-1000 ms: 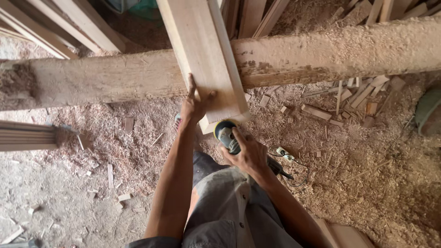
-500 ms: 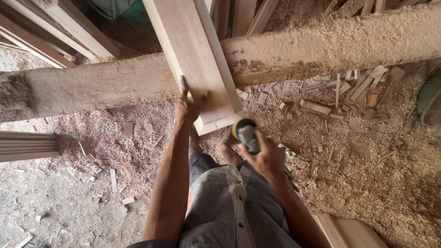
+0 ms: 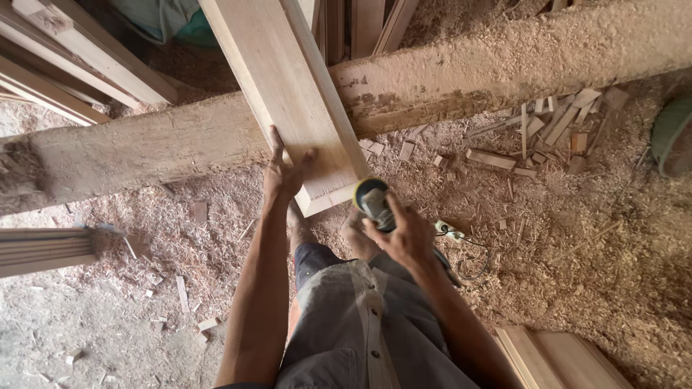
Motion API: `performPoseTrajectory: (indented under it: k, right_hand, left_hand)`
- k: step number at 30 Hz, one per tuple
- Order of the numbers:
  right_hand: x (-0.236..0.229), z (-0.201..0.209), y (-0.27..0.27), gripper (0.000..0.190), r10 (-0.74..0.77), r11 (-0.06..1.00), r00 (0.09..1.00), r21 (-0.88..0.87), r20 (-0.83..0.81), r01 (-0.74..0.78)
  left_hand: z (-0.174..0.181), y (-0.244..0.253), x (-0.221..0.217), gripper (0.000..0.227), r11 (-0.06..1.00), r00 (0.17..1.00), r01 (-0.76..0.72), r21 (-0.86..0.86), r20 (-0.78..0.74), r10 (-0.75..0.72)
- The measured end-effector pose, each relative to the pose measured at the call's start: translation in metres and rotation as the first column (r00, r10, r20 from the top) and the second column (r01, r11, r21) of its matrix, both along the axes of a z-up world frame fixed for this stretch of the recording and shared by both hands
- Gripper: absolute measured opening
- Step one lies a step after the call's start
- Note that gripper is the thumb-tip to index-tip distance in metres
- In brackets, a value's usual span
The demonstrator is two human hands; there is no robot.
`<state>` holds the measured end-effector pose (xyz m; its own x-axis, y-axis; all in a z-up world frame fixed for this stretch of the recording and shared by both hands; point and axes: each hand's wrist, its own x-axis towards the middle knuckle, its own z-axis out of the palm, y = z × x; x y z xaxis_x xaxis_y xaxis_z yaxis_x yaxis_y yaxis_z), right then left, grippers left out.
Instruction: The person sands a recessed wooden panel using an electric sander, moving the tool along the inner edges and flat surfaces while holding the piece against a larger log.
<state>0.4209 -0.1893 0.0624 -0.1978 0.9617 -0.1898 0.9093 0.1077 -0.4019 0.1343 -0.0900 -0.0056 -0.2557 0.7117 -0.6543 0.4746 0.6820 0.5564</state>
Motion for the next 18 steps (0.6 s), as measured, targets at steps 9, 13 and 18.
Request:
performPoseTrajectory:
  k: [9, 13, 18]
  right_hand:
    - [-0.009, 0.005, -0.013, 0.065, 0.075, 0.988, 0.985, 0.148, -0.154, -0.052]
    - [-0.039, 0.004, -0.013, 0.075, 0.125, 0.988, 0.991, 0.096, -0.05, -0.12]
    - [-0.019, 0.0, -0.007, 0.081, 0.058, 0.997, 0.998, 0.044, -0.04, -0.056]
  left_hand:
    - [-0.011, 0.0, 0.001, 0.12, 1.0, 0.999, 0.007, -0.018, -0.031, -0.008]
    - [-0.013, 0.0, 0.0, 0.12, 0.997, 0.996, 0.049, 0.059, -0.072, -0.045]
    - [-0.016, 0.004, -0.004, 0.122, 0.993, 0.995, 0.067, -0.094, -0.073, -0.074]
